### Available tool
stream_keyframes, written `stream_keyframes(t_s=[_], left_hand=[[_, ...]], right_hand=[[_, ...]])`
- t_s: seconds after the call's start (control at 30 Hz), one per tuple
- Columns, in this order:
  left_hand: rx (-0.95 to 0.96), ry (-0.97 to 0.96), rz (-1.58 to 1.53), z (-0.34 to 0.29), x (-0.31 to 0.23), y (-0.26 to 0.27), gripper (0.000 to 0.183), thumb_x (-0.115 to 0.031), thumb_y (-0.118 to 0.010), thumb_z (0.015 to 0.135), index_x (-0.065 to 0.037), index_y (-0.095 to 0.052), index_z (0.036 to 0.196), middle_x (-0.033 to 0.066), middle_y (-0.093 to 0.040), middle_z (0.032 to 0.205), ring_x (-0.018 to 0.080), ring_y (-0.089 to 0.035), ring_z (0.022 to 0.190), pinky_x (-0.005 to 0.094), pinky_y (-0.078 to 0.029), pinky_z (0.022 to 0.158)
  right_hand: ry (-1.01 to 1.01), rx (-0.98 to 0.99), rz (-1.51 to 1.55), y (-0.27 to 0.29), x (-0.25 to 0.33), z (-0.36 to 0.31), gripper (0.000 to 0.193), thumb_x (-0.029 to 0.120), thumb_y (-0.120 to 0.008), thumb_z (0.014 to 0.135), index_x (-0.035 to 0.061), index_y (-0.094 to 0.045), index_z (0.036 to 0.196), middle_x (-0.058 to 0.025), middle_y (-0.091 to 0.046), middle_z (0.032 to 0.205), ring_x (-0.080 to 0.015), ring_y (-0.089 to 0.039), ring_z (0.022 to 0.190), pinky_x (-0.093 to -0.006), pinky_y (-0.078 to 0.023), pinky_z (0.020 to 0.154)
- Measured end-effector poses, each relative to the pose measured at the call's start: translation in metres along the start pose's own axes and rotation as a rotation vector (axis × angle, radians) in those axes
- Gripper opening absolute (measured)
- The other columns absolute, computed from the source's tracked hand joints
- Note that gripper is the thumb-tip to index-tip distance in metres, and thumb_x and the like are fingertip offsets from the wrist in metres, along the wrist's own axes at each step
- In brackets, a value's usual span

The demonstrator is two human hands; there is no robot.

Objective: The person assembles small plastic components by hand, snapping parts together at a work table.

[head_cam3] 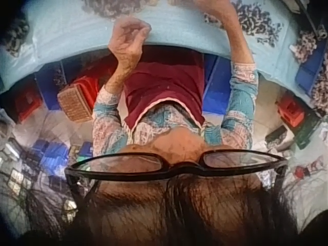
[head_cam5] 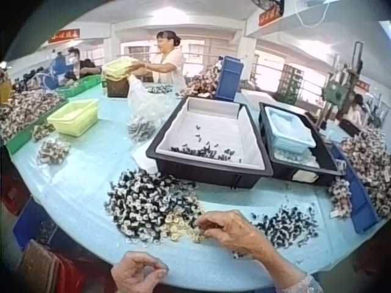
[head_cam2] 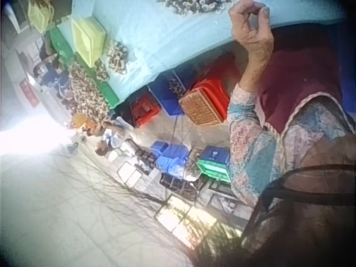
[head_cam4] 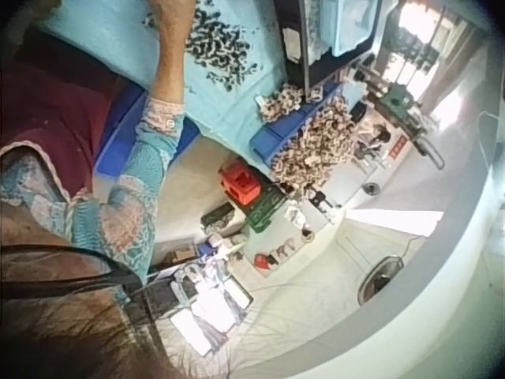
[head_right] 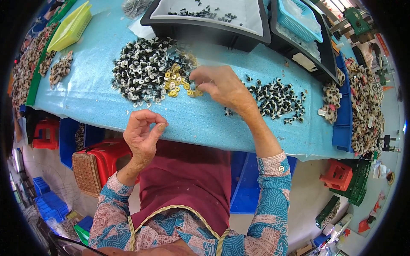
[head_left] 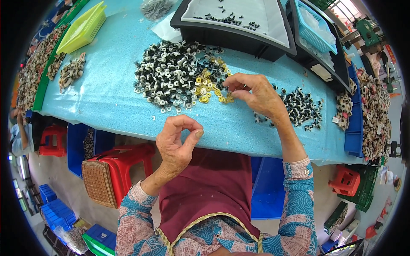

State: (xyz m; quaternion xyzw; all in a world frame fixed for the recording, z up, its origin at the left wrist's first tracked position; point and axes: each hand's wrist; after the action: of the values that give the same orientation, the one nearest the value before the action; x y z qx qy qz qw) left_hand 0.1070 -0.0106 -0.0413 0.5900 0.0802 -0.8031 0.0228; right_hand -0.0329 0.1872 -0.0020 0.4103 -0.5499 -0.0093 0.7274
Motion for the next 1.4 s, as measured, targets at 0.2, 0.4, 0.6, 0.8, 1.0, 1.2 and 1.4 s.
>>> stream_keyframes(t_s=[0.2, 0.4, 0.6, 0.8, 1.0, 1.2, 1.4], left_hand=[[-0.055, -0.013, 0.205, 0.001, -0.003, 0.007, 0.023, 0.002, -0.067, 0.078, -0.002, -0.052, 0.095, 0.0053, -0.062, 0.082, 0.0107, -0.057, 0.073, 0.0242, -0.046, 0.071], [-0.075, -0.013, 0.334, 0.007, -0.006, 0.016, 0.02, 0.001, -0.067, 0.077, -0.003, -0.054, 0.092, 0.0043, -0.062, 0.08, 0.0107, -0.056, 0.07, 0.0242, -0.045, 0.068], [0.035, -0.191, 0.662, 0.033, -0.014, 0.016, 0.014, 0.001, -0.069, 0.071, -0.005, -0.061, 0.081, 0.0042, -0.062, 0.079, 0.0174, -0.055, 0.073, 0.029, -0.044, 0.067], [0.209, -0.385, 0.811, 0.071, -0.006, -0.012, 0.016, -0.003, -0.071, 0.065, -0.008, -0.064, 0.079, 0.0034, -0.058, 0.074, 0.0225, -0.052, 0.074, 0.0338, -0.041, 0.068], [0.336, -0.412, 0.877, 0.084, 0.0, -0.033, 0.018, -0.004, -0.073, 0.062, -0.009, -0.062, 0.076, 0.0029, -0.055, 0.074, 0.0228, -0.051, 0.076, 0.036, -0.039, 0.068], [0.324, -0.379, 0.93, 0.083, 0.009, -0.034, 0.016, -0.006, -0.074, 0.062, -0.009, -0.064, 0.074, 0.002, -0.055, 0.073, 0.0221, -0.051, 0.075, 0.0358, -0.039, 0.068], [0.314, -0.423, 0.887, 0.08, 0.01, -0.031, 0.014, -0.004, -0.072, 0.064, -0.009, -0.063, 0.073, 0.001, -0.056, 0.071, 0.0214, -0.052, 0.072, 0.0345, -0.038, 0.068]], right_hand=[[0.077, -0.084, -0.093, 0.003, -0.009, -0.001, 0.025, -0.006, -0.055, 0.076, 0.0015, -0.063, 0.098, -0.0106, -0.067, 0.086, -0.019, -0.065, 0.082, -0.0312, -0.052, 0.072], [0.082, -0.14, -0.293, 0.011, -0.014, -0.007, 0.023, -0.01, -0.051, 0.077, 0.0002, -0.063, 0.094, -0.0111, -0.066, 0.085, -0.0228, -0.065, 0.082, -0.0326, -0.052, 0.073], [0.103, -0.039, -0.291, 0.015, -0.013, -0.011, 0.014, -0.001, -0.059, 0.076, 0.0003, -0.064, 0.089, -0.0108, -0.065, 0.084, -0.0224, -0.064, 0.074, -0.035, -0.051, 0.066], [0.207, -0.019, -0.408, 0.009, -0.014, -0.012, 0.01, 0.007, -0.066, 0.074, 0.0032, -0.063, 0.082, -0.0083, -0.06, 0.076, -0.0244, -0.06, 0.072, -0.0364, -0.047, 0.064], [0.233, -0.059, -0.368, 0.011, -0.02, -0.015, 0.01, 0.009, -0.065, 0.075, 0.0024, -0.06, 0.081, -0.0084, -0.061, 0.076, -0.0268, -0.06, 0.073, -0.0365, -0.047, 0.065], [0.102, -0.148, -0.191, 0.024, -0.018, -0.017, 0.009, 0.008, -0.064, 0.079, 0.0007, -0.06, 0.081, -0.0079, -0.062, 0.073, -0.0187, -0.06, 0.063, -0.0302, -0.047, 0.058], [-0.019, -0.026, 0.362, 0.021, -0.02, -0.015, 0.014, 0.001, -0.061, 0.079, 0.0007, -0.065, 0.092, -0.0021, -0.062, 0.074, -0.0083, -0.058, 0.066, -0.0222, -0.049, 0.061]])
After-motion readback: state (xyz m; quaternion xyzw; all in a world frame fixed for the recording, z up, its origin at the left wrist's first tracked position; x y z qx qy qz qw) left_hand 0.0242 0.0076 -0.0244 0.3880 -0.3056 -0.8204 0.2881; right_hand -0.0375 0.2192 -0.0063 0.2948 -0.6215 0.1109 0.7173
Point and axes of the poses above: each hand's wrist, its own z-axis towards the middle knuckle, its own y-axis out of the back of the hand, x = y × z
